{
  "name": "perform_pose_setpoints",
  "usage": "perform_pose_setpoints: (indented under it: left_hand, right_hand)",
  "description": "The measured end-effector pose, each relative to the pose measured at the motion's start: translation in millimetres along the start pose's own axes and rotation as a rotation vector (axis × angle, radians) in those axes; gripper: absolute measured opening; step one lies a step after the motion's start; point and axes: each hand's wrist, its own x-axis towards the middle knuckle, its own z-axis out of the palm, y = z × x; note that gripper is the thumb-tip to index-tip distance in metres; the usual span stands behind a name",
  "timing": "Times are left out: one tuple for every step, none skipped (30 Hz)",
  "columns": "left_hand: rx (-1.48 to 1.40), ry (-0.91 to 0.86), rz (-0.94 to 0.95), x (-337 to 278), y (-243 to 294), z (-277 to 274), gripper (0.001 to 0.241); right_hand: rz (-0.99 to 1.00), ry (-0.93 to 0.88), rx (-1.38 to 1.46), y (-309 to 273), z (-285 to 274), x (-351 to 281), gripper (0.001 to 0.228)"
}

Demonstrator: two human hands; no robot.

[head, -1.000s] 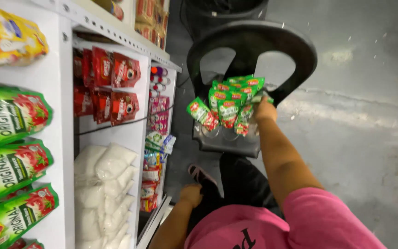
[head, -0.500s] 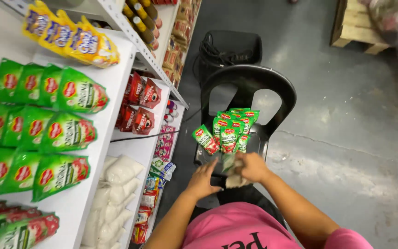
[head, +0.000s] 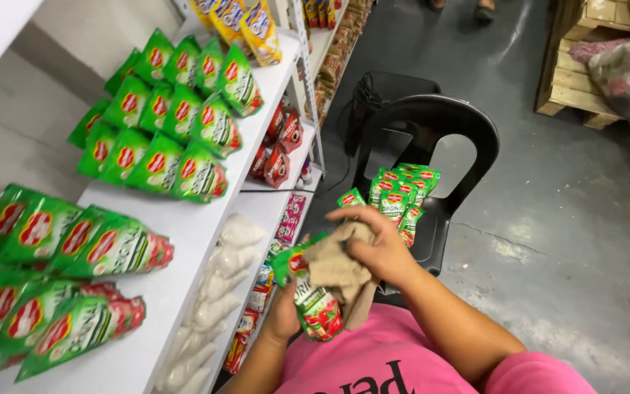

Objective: Cleaning individual tomato sauce pouches with a cloth and arranging them neatly on store shelves.

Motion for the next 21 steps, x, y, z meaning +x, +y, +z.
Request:
perform_pose_setpoints:
  left_hand:
    - [-0.086,0.165,-0.031,-12.5,-7.6,-17.5,0.058]
    - [-0.173,0.33,-0.064,-24.3,-15.7,-34.7,0.061]
    - [-0.176,0.331,-0.065,-29.6,-0.8,-21.7,0.061]
    - [-0.186,0.261,-0.092,-34.4,14.1,-8.7,0.073]
    - [-0.193,0.188,-0.116,-36.4,29.7,3.4,0.085]
    - [-0.194,0.185,-0.115,-34.8,36.1,9.6,0.085]
    - [-0.149,0.199,-0.085,-35.4,42.7,15.9,0.083]
    - [-0.104,0.213,-0.055,-35.4,48.9,22.4,0.081]
    - [-0.101,0.213,-0.06,-35.6,54.3,26.2,0.081]
    - [-0.03,0.233,-0.017,-35.4,59.3,29.6,0.078]
    - [0.036,0.255,0.034,-34.1,62.1,33.2,0.075]
    - [0.034,0.257,0.035,-34.5,64.3,34.5,0.075]
    - [0.1,0.295,0.072,-43.3,65.6,36.1,0.072]
    - [0.168,0.331,0.108,-51.5,66.6,37.2,0.069]
    - [0.166,0.354,0.095,-63.6,68.2,37.1,0.069]
    - [0.236,0.395,0.129,-75.4,70.5,37.4,0.066]
    - [0.304,0.429,0.178,-79.6,74.3,37.9,0.063]
    - [0.301,0.443,0.181,-88.1,79.6,38.5,0.063]
    - [0.218,0.311,0.149,-90.7,84.8,40.1,0.064]
    - [0.135,0.177,0.116,-92.7,90.4,42.8,0.065]
    - [0.136,0.166,0.129,-95.0,91.6,44.5,0.065]
  right_hand:
    - [-0.109,0.123,-0.083,-11.2,11.1,-7.7,0.053]
    - [-0.218,0.246,-0.166,-22.3,21.4,-15.1,0.053]
    - [-0.215,0.245,-0.168,-27.7,36.3,-21.6,0.053]
    - [-0.422,0.207,-0.188,-33.2,50.7,-27.9,0.047]
    - [-0.633,0.167,-0.209,-38.6,64.4,-32.4,0.043]
    - [-0.635,0.166,-0.212,-31.1,81.8,-30.1,0.043]
    - [-0.735,0.051,-0.48,-23.1,100.2,-29.4,0.049]
    - [-0.825,-0.07,-0.749,-15.0,117.9,-28.5,0.061]
    - [-0.822,-0.064,-0.748,-9.3,125.8,-37.5,0.061]
    - [-0.813,-0.034,-0.808,-3.2,133.6,-46.1,0.062]
    - [-0.807,-0.012,-0.871,3.7,139.6,-54.0,0.063]
    - [-0.807,-0.016,-0.872,15.2,138.4,-60.1,0.063]
    - [-0.823,-0.063,-0.874,27.6,141.3,-72.2,0.065]
    - [-0.839,-0.11,-0.876,40.4,144.4,-84.2,0.066]
    - [-0.824,-0.122,-0.859,48.2,144.7,-94.9,0.066]
    - [-0.852,-0.163,-0.832,55.3,145.2,-105.6,0.065]
    - [-0.895,-0.207,-0.814,60.6,141.3,-109.4,0.064]
    - [-0.895,-0.22,-0.806,61.9,144.2,-112.8,0.064]
    - [-0.906,-0.218,-0.838,61.6,142.9,-112.8,0.064]
    - [-0.918,-0.215,-0.871,60.4,140.6,-112.6,0.064]
    - [-0.931,-0.213,-0.882,56.5,141.2,-105.0,0.064]
